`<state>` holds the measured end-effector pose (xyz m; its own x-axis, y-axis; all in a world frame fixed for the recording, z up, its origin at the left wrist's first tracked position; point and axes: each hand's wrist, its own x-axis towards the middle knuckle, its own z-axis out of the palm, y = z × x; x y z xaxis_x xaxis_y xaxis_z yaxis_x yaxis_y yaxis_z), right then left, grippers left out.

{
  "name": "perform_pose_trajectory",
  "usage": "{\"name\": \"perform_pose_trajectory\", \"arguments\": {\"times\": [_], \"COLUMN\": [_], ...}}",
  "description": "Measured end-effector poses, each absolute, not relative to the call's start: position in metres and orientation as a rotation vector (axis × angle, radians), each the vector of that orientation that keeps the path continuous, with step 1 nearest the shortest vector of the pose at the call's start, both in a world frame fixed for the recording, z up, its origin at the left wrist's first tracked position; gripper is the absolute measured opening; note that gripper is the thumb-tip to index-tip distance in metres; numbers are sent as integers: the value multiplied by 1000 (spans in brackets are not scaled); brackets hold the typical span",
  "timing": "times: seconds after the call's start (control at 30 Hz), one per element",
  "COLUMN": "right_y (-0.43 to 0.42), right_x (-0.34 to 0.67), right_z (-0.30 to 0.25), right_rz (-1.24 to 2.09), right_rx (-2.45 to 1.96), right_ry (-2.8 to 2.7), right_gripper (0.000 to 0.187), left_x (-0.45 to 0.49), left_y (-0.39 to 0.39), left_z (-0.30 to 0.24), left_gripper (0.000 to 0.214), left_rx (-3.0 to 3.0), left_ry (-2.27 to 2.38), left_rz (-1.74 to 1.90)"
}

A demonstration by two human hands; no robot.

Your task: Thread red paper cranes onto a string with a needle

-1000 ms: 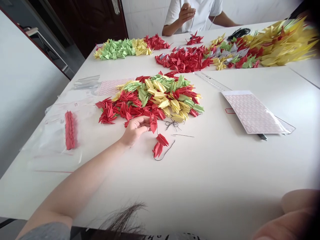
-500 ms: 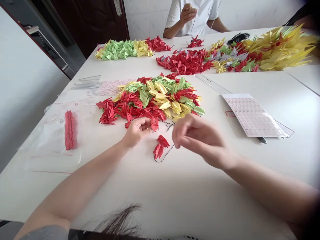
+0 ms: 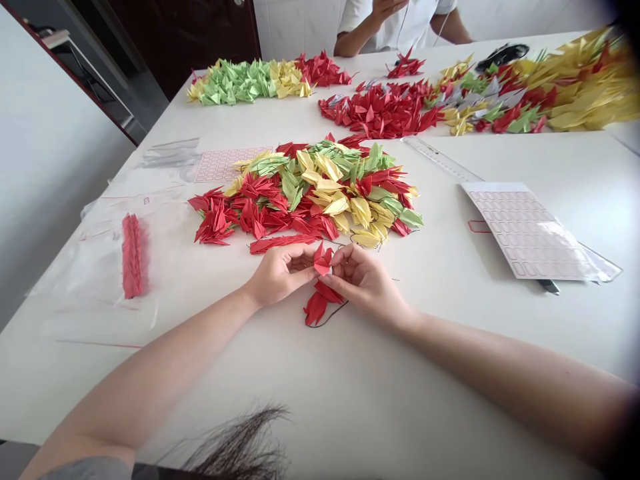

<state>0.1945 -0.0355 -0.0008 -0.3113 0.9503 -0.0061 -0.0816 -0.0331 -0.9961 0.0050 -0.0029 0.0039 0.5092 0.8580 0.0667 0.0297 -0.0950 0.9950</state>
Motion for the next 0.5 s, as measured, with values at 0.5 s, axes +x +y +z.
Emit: {"name": "perform_pose_trajectory", "arguments": {"times": [0.5], "right_y": [-34], "right_x": [199], "right_z": [0], "right_rz": [1490], "right_rx": [-1086], "right_ry": [-1374], "right_gripper": [46], "left_x": [4], "left_y": [-5], "left_z": [3], "left_gripper": [45], "left_rx": [1576], "left_ry": [904], "left_rz": [824]}}
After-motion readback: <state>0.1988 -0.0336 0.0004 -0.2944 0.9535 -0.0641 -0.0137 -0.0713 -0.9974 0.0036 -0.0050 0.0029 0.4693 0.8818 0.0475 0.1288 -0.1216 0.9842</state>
